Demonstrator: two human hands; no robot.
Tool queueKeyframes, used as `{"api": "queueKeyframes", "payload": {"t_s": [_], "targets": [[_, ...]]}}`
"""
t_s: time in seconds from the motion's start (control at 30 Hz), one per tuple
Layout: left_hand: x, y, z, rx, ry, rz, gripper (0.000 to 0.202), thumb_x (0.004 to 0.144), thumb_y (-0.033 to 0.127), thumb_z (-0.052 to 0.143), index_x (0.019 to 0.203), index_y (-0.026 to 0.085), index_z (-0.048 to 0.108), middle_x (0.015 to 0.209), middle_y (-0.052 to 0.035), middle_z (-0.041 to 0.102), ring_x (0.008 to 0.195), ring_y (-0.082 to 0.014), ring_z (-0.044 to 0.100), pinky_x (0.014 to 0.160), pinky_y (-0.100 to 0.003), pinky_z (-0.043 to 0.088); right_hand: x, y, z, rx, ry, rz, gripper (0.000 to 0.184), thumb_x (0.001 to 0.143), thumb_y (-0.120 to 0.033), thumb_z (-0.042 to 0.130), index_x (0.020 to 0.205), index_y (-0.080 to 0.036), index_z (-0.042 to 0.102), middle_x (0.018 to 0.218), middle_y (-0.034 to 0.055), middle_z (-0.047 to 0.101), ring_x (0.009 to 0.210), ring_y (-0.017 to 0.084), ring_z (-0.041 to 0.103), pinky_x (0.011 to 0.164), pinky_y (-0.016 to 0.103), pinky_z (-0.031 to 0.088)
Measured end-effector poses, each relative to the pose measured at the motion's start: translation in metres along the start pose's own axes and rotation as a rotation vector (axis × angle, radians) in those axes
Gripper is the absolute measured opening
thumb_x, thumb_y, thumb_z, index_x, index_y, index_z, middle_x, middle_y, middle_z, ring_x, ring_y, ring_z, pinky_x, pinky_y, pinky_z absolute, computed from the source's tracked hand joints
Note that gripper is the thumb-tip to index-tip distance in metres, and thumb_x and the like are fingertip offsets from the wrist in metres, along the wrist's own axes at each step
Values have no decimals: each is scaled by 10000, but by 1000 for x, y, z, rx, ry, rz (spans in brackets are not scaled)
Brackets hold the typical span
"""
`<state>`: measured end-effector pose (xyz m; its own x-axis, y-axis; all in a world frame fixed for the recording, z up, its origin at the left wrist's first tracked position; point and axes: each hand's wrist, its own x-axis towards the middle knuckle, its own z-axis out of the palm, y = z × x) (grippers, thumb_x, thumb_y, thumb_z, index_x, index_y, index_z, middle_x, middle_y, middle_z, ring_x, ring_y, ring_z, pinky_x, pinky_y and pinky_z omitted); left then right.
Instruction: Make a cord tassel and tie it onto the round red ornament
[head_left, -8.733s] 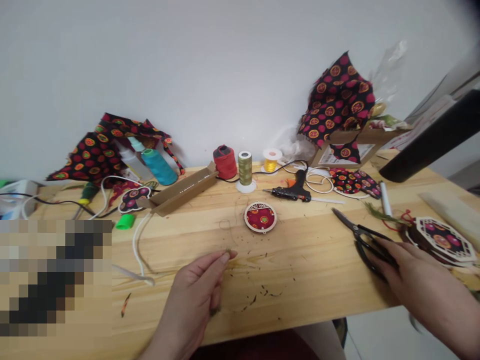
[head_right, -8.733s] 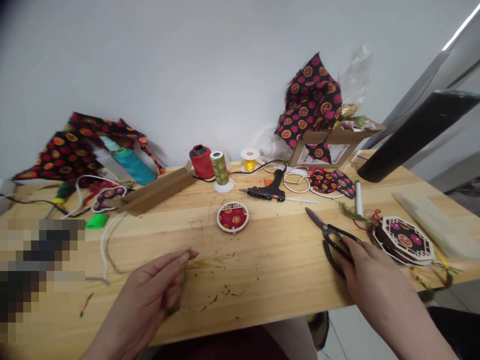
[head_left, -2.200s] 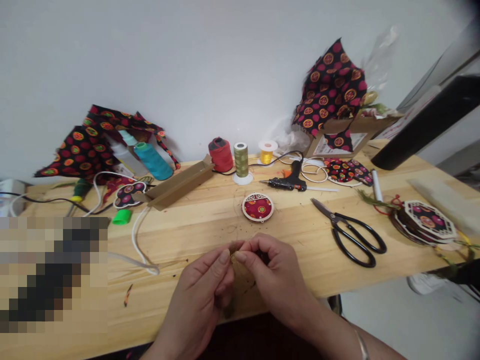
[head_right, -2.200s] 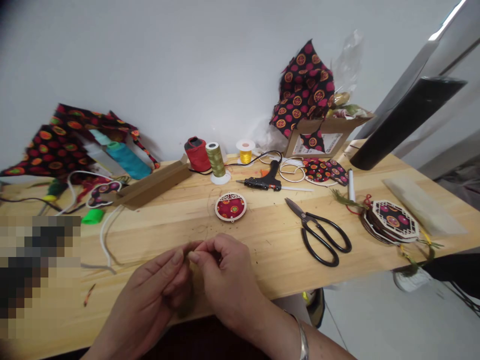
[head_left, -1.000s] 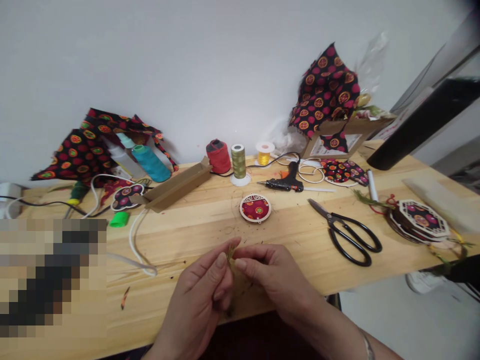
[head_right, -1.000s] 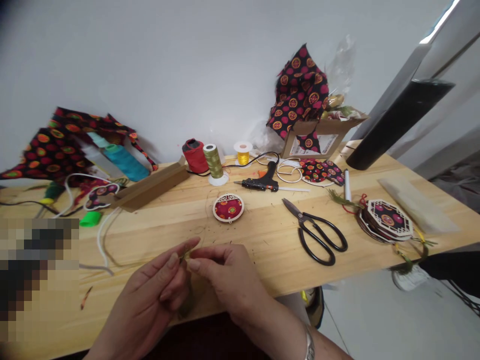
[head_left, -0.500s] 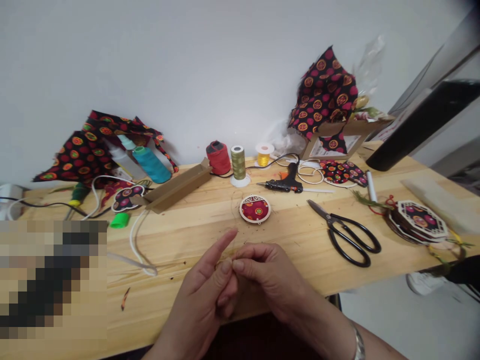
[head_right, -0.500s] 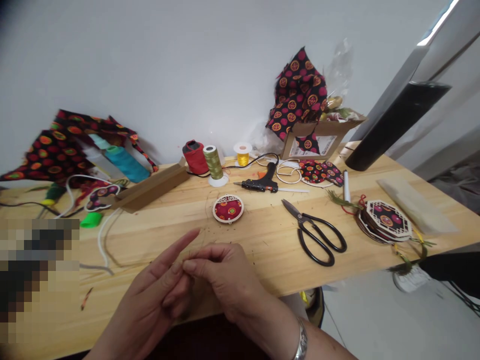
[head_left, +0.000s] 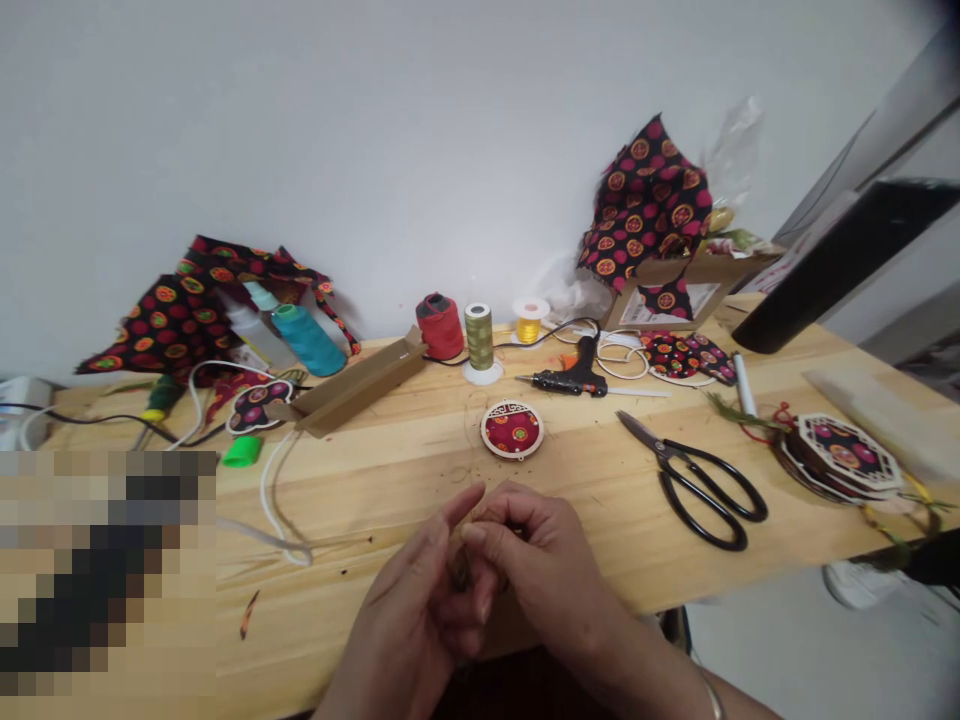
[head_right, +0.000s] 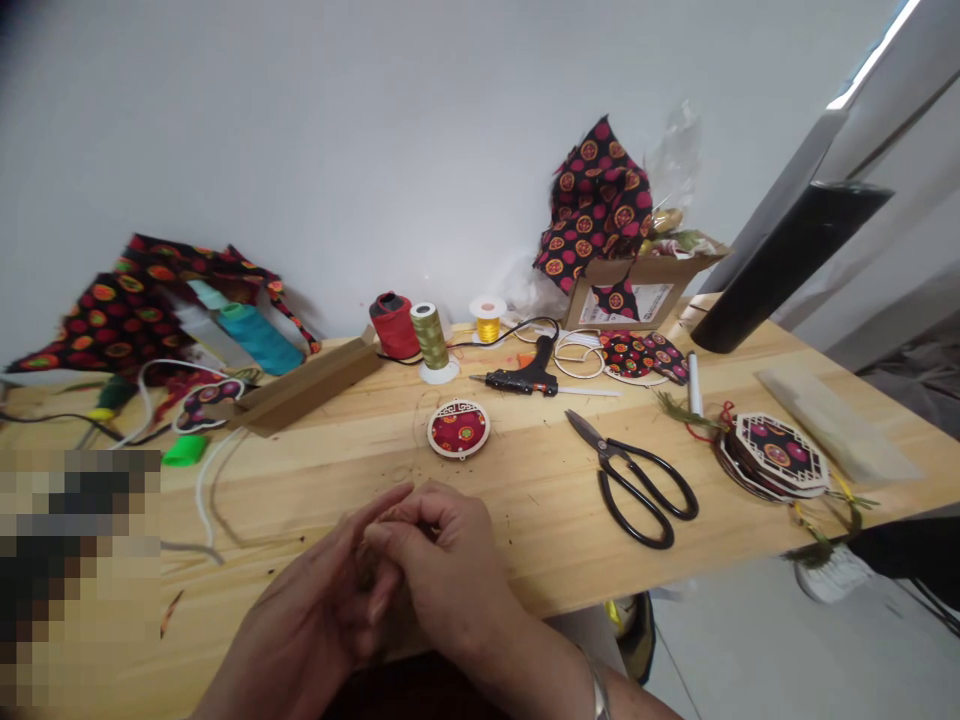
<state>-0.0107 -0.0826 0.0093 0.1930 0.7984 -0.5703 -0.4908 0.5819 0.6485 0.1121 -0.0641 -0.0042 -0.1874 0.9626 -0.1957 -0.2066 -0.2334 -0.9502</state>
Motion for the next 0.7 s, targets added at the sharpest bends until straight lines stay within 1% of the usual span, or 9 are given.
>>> {"api": "queueKeyframes", "payload": {"t_s": [0.07,0.13,0.2,0.33,0.43,0.5,0.57,0.7], "targets": [[0,3,0,-9,15,-7,489,786,496,603,1196,230,616,525,16,537,454,-79,374,421,-178,222,1,1,-2,-53,17,-23,209,772,-172,567,565,-185,591,469,-34,602,535,118,537,721,281,414],[0,5,-1,1,33,-5,484,780,506,597,1171,224,632,517,19,528,452,-78,359,414,-174,209,2,1,-3,-107,60,-33,215,762,-158,567,549,-184,576,505,-28,612,588,127,534,710,274,399],[-1,5,-1,12,45,5,442,779,475,605,1130,213,657,521,19,522,462,-77,357,417,-169,207,3,1,-3,-127,93,-28,218,745,-150,574,531,-184,552,510,-27,602,605,132,525,682,268,391],[-2,3,-2,61,66,40,326,741,351,666,1024,191,700,555,7,553,467,-68,353,417,-161,205,2,2,-1,-82,27,-23,229,773,-163,542,546,-188,555,477,-36,589,551,125,532,681,271,404],[-2,3,-1,132,65,82,289,691,268,726,966,181,711,588,0,594,468,-60,365,417,-155,233,1,0,-1,-102,50,-54,276,766,-163,558,491,-181,548,488,-45,544,532,106,511,637,245,399],[-2,3,1,176,71,126,262,670,265,751,915,178,720,605,1,610,466,-54,373,422,-148,257,2,-2,-2,-137,94,-70,291,743,-158,588,458,-175,533,510,-47,510,545,97,487,595,225,381],[-2,3,2,247,87,176,214,673,290,753,852,176,730,620,4,618,451,-43,360,415,-143,256,3,-4,-3,-151,106,-73,292,729,-159,604,449,-173,523,510,-50,486,540,93,465,566,217,366],[-1,1,3,384,116,230,167,690,327,725,725,164,734,574,20,585,432,-40,333,399,-143,244,2,-3,-3,-140,106,-77,258,724,-162,611,475,-168,547,521,-48,495,549,93,467,575,218,373]]}}
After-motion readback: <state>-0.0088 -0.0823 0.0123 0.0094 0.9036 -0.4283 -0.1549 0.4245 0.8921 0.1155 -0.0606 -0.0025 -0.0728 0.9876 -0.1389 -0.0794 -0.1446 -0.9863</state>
